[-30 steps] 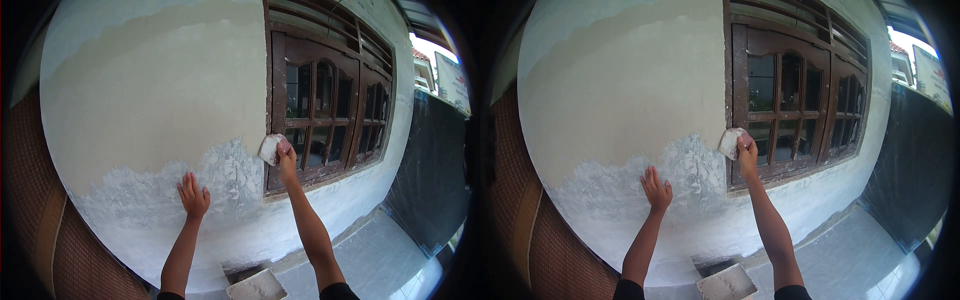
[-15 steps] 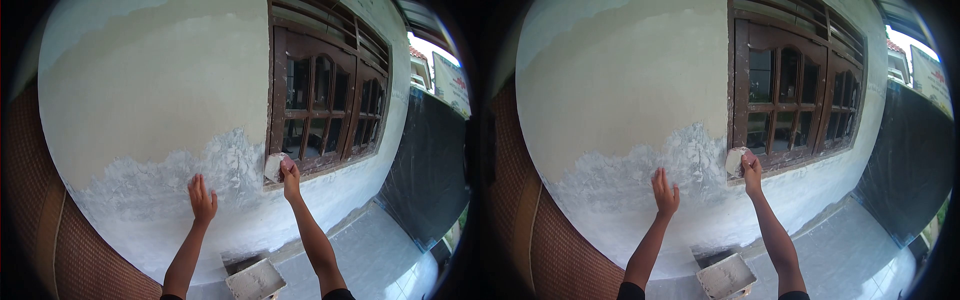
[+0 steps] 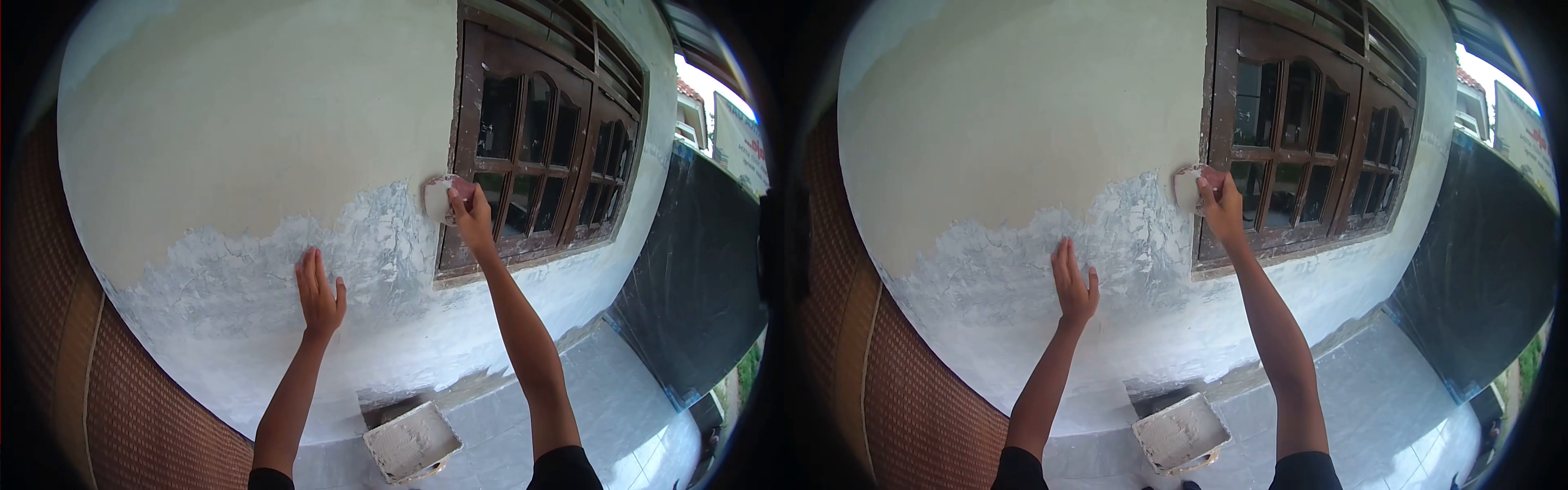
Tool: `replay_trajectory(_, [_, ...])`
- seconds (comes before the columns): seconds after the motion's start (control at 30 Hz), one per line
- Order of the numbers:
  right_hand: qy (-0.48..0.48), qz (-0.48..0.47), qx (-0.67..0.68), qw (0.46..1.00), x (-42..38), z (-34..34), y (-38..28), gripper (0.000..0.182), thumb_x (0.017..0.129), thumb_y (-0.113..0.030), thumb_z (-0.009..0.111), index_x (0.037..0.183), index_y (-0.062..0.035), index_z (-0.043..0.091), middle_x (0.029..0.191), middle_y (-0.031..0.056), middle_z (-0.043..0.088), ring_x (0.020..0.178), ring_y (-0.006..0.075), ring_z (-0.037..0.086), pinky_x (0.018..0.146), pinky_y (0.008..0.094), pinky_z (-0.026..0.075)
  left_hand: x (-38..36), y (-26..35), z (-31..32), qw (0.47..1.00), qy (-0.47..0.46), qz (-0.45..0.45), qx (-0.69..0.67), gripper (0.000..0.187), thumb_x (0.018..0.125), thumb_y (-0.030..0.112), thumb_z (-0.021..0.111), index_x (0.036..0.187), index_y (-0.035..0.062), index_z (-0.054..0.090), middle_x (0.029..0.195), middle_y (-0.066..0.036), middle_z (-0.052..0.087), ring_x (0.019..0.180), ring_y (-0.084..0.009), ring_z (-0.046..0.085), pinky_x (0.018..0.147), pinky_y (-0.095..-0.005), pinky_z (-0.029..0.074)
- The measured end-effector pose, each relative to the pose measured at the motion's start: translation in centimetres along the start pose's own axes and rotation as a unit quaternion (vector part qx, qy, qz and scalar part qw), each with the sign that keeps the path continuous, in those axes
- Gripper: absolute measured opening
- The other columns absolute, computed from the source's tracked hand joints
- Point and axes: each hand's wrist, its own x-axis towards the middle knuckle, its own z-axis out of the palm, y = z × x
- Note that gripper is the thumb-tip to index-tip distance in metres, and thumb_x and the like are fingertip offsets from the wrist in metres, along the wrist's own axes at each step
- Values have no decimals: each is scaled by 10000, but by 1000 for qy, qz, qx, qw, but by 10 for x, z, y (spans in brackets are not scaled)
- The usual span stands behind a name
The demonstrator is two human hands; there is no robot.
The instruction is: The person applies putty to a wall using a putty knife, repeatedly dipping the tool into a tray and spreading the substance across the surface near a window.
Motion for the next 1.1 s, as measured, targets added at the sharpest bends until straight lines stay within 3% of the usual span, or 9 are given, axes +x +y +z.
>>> replay_trajectory(0.2, [43, -63, 0, 997, 38, -18, 37, 323, 950, -284, 602, 1079, 10, 564, 952, 97, 651, 853, 131, 598, 757, 275, 483, 16, -6, -8, 1000, 10, 6, 10, 638, 887, 136, 509, 1438, -69, 262, 1475, -221, 300, 1385, -371, 283, 1138, -541, 191])
replay_trajectory(0.27, [92, 18, 99, 991, 40, -30, 34, 307, 963, -287, 585, 1086, -8, 557, 955, 75, 634, 849, 112, 585, 747, 268, 483, 13, -10, -10, 1000, 7, 3, 21, 639, 888, 138, 509, 1438, -69, 259, 1478, -219, 295, 1387, -370, 279, 1138, -540, 192])
replay_trajectory(0.4, [37, -14, 118, 992, 41, -17, 28, 292, 962, -276, 589, 1086, -14, 556, 942, 56, 626, 840, 99, 577, 739, 267, 484, 12, -5, -2, 1000, -7, 6, 11, 649, 892, 136, 489, 1457, -44, 224, 1486, -230, 268, 1387, -385, 261, 1142, -543, 167])
replay_trajectory(0.53, [35, -17, 2, 999, 44, -13, 28, 289, 952, -247, 601, 1097, -1, 556, 928, 64, 633, 829, 107, 579, 730, 273, 481, 14, 4, 5, 1000, -16, 7, 7, 647, 895, 142, 489, 1456, -42, 226, 1486, -231, 266, 1382, -388, 267, 1141, -546, 166])
replay_trajectory(0.73, [74, 18, 138, 988, 51, -29, 29, 287, 954, -259, 599, 1093, -12, 556, 915, 43, 630, 812, 95, 566, 717, 260, 478, 13, 8, 7, 1000, -20, 9, 13, 646, 895, 141, 493, 1455, -40, 227, 1486, -230, 263, 1377, -390, 274, 1138, -549, 167])
replay_trajectory(0.8, [15, -19, 138, 990, 48, -15, 27, 289, 948, -269, 611, 1068, -11, 560, 910, 48, 630, 810, 93, 568, 714, 256, 479, 11, 19, 14, 999, -31, 12, 6, 645, 897, 143, 490, 1455, -41, 224, 1480, -231, 274, 1377, -388, 276, 1138, -545, 169])
replay_trajectory(0.83, [21, -38, 37, 998, 49, -12, 29, 291, 941, -272, 621, 1061, -12, 567, 915, 62, 632, 816, 97, 572, 724, 261, 482, 10, 25, 16, 999, -33, 13, 8, 645, 897, 143, 490, 1455, -41, 224, 1480, -231, 274, 1377, -388, 276, 1138, -545, 169])
replay_trajectory(1.03, [55, 45, 130, 989, 17, -35, 64, 310, 945, -275, 619, 1086, -5, 567, 961, 60, 636, 858, 99, 575, 772, 256, 473, -22, 40, 23, 997, -69, -13, -15, 633, 892, 121, 491, 1449, -45, 240, 1468, -226, 302, 1367, -383, 294, 1138, -539, 172])
replay_trajectory(1.1, [26, 89, 181, 979, -21, -39, 73, 300, 956, -274, 608, 1078, -4, 564, 989, 39, 630, 909, 93, 564, 813, 243, 456, -42, 40, 24, 997, -64, -7, -33, 574, 910, 133, 488, 1434, -22, 310, 1445, -204, 361, 1361, -358, 325, 1119, -500, 243])
